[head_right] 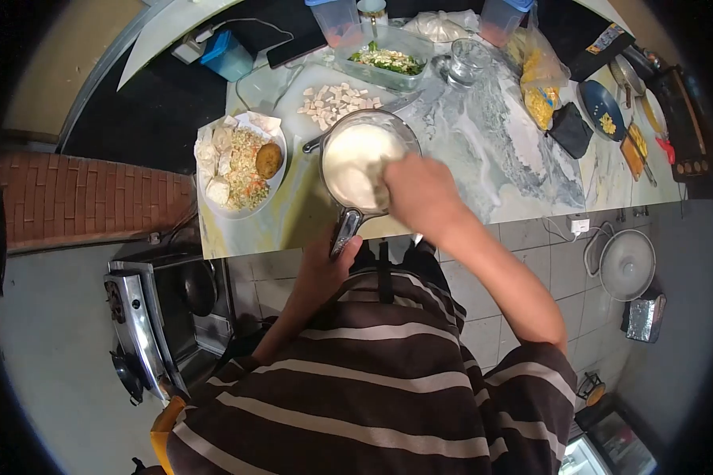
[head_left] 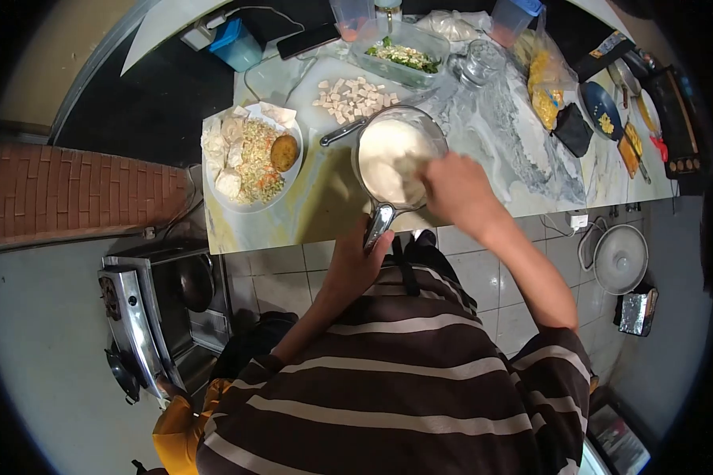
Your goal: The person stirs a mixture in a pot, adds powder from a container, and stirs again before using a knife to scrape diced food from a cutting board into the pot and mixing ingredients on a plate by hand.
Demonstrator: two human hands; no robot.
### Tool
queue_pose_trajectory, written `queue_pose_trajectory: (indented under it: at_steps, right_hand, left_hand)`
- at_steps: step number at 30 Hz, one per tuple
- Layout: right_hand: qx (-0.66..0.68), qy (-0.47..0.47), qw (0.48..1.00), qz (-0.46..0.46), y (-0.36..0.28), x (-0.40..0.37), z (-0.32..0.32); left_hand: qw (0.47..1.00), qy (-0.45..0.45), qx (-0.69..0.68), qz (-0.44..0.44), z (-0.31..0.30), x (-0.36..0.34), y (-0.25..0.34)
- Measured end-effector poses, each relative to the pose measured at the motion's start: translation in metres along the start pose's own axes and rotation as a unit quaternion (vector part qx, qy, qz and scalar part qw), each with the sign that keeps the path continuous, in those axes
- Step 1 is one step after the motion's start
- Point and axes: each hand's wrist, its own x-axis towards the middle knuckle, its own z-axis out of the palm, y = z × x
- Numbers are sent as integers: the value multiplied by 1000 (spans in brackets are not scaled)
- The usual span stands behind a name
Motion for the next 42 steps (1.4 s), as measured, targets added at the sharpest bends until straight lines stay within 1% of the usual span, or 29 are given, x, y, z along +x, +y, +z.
queue_pose_trajectory:
  at_steps: [2,3,4,6,8,10,12,14,15,16,18,19,20,22,24,25,26,28,29,30,32,33,34,36,37,38,40,41,42]
  right_hand:
    - [-5,17,1000,-8,14,20,8]
    - [-19,28,998,52,15,20,9]
    - [-34,40,992,110,15,22,10]
    - [-64,5,991,115,6,10,10]
    - [51,0,998,25,7,8,13]
    - [46,16,998,38,14,22,16]
    - [-1,-15,990,138,5,19,3]
    - [-35,6,993,110,4,11,21]
    - [11,4,997,80,8,17,22]
    - [58,2,997,49,12,24,21]
    - [25,22,997,70,18,31,21]
    - [-14,18,995,96,13,23,20]
    - [-55,13,991,119,9,15,19]
    - [-38,-14,995,91,9,13,22]
    - [55,5,998,43,14,32,16]
    - [14,45,996,75,17,41,19]
    - [17,45,996,76,12,34,18]
    - [-36,29,994,104,0,17,10]
    - [-8,-43,997,63,2,18,7]
    - [-10,-44,997,64,7,25,8]
    - [131,3,989,73,20,47,17]
    - [79,67,990,93,20,48,22]
    - [80,68,990,90,18,44,24]
    - [58,0,996,65,5,30,23]
    - [117,-19,992,34,-2,30,13]
    - [116,-18,992,36,-1,37,12]
    - [109,47,991,67,5,61,15]
    - [30,85,991,102,7,67,26]
    - [29,88,991,99,8,64,29]
  left_hand:
    - [999,-13,2,-39,-3,1,-1]
    - [994,-34,-13,-101,-8,4,1]
    - [994,-35,-11,-102,-9,4,-1]
    - [999,13,48,18,-6,6,-6]
    - [999,7,33,15,-2,5,-3]
    - [1000,0,23,9,-2,4,-2]
    - [997,-31,22,-65,-9,8,-4]
    - [997,-2,62,49,-4,9,-11]
    - [999,-24,28,5,-1,7,-13]
    - [999,-26,25,6,0,8,-14]
    - [998,-21,15,-60,-3,11,-15]
    - [998,-22,15,-58,-6,13,-15]
    - [999,-13,36,-22,-7,14,-15]
    - [996,3,73,48,-6,14,-15]
    - [998,-3,51,24,-9,15,-2]
    - [999,-12,31,0,-11,15,2]
    - [999,-14,33,-1,-13,15,-1]
    - [999,-11,41,-6,-15,21,-8]
    - [999,-9,39,-6,-14,21,-8]
    - [999,1,42,13,-12,20,-8]
    - [998,9,48,33,-13,20,-8]
    - [999,5,40,20,-16,22,-7]
    - [999,4,32,5,-19,23,-7]
    - [999,19,44,19,-21,23,-10]
    - [998,24,55,36,-21,23,-10]
    - [998,23,54,38,-21,23,-10]
    - [994,50,69,68,-27,22,-6]
    - [994,53,71,69,-32,23,-3]
    - [995,48,72,49,-37,26,0]
